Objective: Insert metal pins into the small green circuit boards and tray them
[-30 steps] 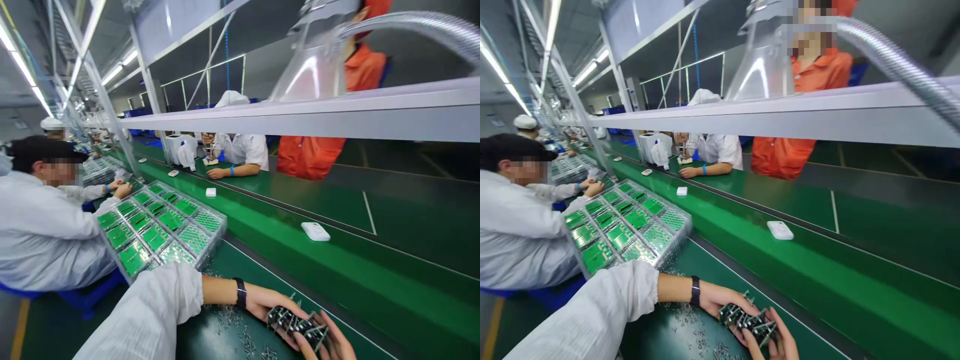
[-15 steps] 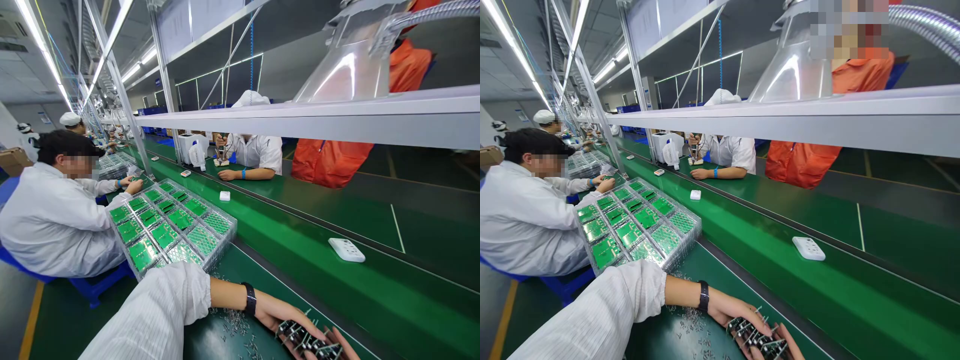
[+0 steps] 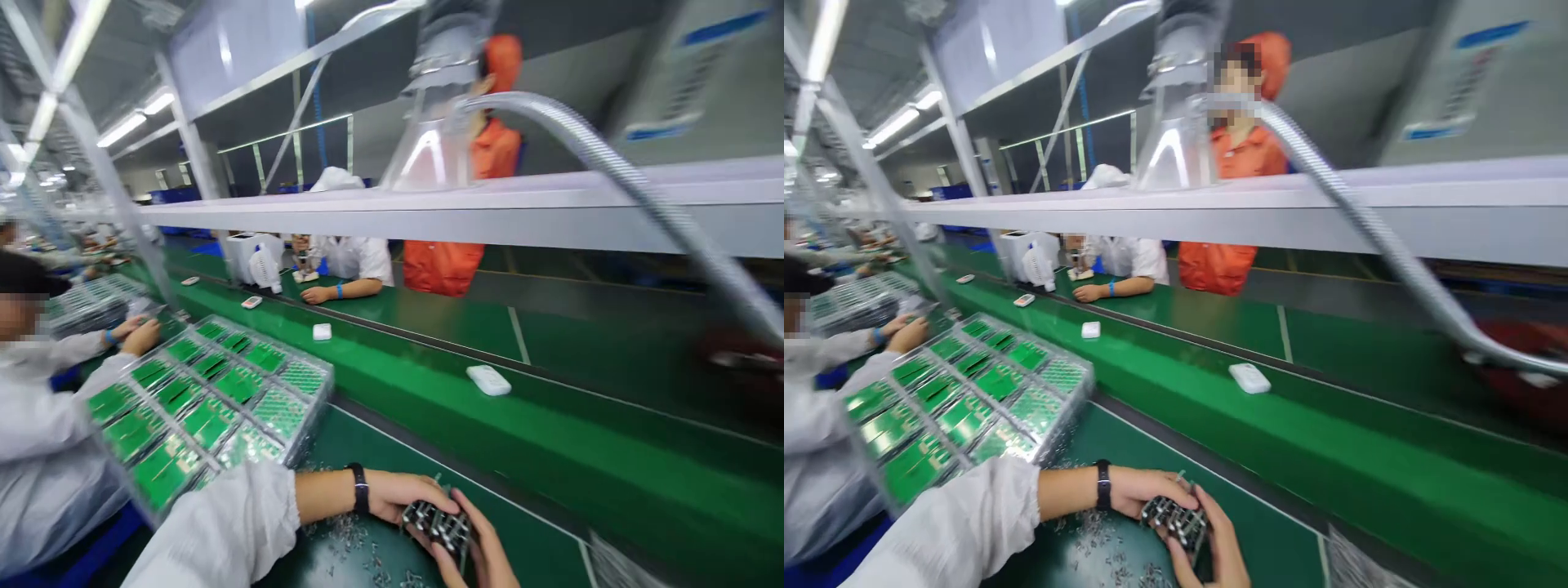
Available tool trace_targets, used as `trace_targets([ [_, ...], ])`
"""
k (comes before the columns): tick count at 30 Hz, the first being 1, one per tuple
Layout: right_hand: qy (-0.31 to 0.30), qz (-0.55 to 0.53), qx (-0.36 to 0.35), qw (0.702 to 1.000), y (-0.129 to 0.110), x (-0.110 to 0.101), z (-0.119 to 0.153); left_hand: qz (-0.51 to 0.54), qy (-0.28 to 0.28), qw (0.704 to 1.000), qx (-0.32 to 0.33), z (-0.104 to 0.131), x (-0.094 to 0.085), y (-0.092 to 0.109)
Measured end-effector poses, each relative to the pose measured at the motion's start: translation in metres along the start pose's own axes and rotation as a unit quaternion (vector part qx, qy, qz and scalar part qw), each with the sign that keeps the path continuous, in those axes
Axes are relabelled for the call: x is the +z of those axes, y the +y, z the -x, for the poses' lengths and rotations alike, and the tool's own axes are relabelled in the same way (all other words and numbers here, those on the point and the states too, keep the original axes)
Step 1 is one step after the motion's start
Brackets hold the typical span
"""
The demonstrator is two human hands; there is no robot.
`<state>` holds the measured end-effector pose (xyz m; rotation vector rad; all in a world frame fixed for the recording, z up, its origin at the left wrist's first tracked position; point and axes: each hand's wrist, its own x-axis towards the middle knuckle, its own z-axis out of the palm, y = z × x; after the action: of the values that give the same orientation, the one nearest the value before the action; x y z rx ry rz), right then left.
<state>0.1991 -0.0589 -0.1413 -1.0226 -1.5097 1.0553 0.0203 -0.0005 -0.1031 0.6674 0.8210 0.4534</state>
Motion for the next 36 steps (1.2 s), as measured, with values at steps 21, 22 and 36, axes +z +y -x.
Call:
trace_targets([
  [21, 0.006, 0.059, -0.076, 0.995, -0.015, 0.003, -0.013, 0.042, 0.042, 0.998, 0.0, 0.03, 0.019, 0.021],
  [22, 0.006, 0.06, -0.074, 0.995, -0.016, 0.003, -0.013, 0.048, 0.041, 0.998, -0.005, 0.031, 0.019, 0.022],
  [36, -0.011, -0.037, 0.023, 0.999, -0.002, 0.002, -0.016, 0.053, 0.044, 0.997, -0.029, 0.032, 0.012, 0.028],
])
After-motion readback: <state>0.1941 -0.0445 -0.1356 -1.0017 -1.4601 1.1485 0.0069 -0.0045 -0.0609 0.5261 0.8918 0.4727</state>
